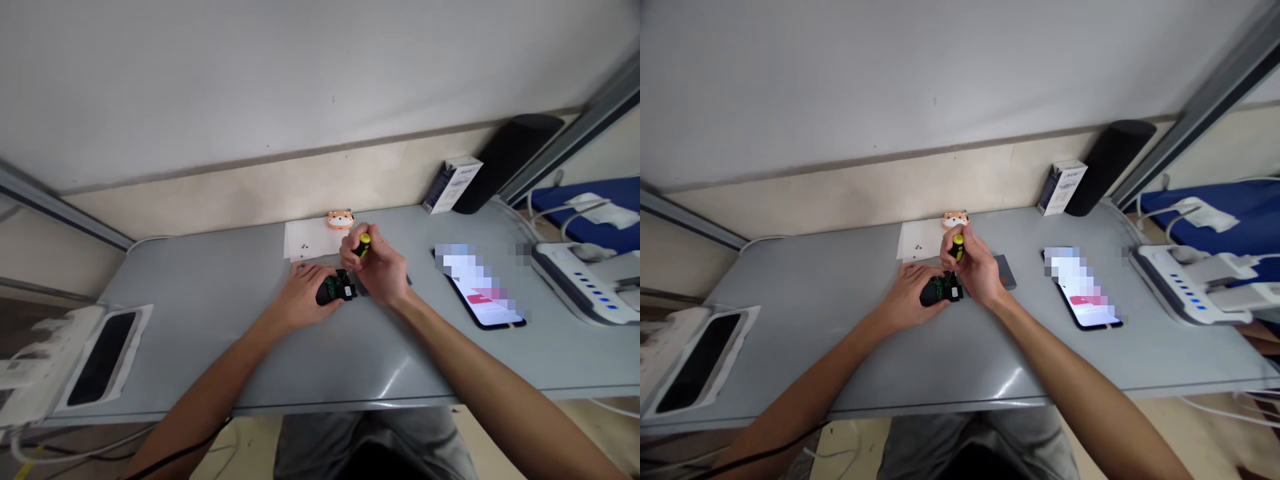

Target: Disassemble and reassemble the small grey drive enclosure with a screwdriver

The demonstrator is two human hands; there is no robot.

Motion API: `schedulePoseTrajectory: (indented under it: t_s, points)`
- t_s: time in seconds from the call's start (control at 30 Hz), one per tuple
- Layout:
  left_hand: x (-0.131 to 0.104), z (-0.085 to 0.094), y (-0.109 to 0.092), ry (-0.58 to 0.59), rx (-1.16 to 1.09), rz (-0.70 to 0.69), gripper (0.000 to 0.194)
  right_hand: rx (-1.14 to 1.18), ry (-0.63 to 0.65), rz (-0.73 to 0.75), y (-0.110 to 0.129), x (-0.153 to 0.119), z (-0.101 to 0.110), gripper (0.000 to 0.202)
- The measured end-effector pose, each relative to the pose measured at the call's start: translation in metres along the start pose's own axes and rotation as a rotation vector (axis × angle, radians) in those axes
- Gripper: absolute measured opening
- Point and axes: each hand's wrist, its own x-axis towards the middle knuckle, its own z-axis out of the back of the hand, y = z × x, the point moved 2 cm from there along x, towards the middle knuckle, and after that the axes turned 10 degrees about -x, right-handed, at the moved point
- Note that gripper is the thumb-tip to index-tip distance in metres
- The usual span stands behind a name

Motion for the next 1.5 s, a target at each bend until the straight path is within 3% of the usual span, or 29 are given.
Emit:
schedulePoseTrajectory:
  t_s: [0.37,1.5]
  points:
    - [0.0002,-0.0001,0.0014,-0.005,-0.004,-0.008,0.037,-0.056,-0.049,0.043,-0.0025,-0.0019,0.0016,0.047]
    - [-0.0023,-0.0028,0.0039,-0.004,-0.036,-0.048,0.039,-0.038,-0.037,0.039,-0.0016,-0.006,-0.0009,0.044]
